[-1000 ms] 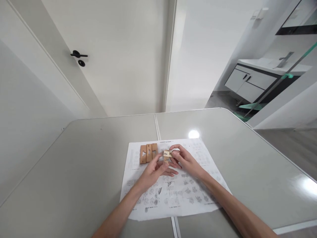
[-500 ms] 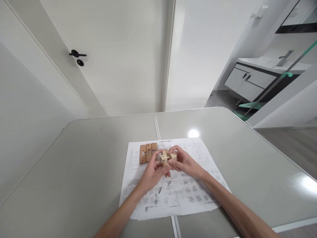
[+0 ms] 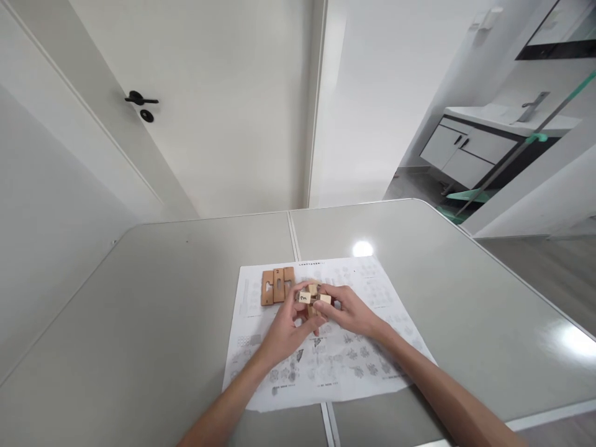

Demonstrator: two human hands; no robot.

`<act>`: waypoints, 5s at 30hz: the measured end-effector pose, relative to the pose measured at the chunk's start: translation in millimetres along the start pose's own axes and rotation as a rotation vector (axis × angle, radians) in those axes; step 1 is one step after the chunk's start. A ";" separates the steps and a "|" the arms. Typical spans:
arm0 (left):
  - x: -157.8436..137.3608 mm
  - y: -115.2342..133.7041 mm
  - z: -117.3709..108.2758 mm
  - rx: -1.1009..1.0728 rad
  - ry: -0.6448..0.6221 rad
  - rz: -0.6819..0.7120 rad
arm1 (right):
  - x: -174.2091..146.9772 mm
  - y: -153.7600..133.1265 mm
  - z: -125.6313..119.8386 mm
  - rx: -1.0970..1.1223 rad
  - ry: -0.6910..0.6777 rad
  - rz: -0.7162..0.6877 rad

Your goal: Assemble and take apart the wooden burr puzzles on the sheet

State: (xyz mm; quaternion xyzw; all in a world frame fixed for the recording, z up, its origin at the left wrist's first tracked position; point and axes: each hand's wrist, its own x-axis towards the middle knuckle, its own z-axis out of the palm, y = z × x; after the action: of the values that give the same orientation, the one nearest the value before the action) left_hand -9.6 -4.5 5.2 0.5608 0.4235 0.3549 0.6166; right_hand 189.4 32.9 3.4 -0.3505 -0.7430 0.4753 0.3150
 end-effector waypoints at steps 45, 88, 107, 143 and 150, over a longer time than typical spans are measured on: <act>3.1 -0.4 -0.3 -0.063 0.055 0.100 | 1.1 -1.5 1.8 0.209 -0.031 0.113; 11.9 -7.2 -3.0 -0.178 0.323 0.060 | 5.9 39.9 4.6 -0.558 0.334 -0.126; 6.0 -8.7 0.7 0.065 0.328 0.095 | 3.8 10.6 -10.7 0.681 -0.074 0.398; 5.1 -9.6 -3.0 0.323 0.450 0.243 | 4.0 -1.4 20.7 0.803 -0.017 0.221; 2.6 -6.8 -1.5 0.422 0.439 0.314 | 4.0 -19.1 20.7 0.810 -0.032 0.193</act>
State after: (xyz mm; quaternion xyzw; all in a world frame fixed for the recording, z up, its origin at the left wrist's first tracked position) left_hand -10.2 -2.4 -1.8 0.6444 0.5187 0.4624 0.3191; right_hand 166.3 20.3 14.4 -0.2588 -0.4645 0.7619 0.3698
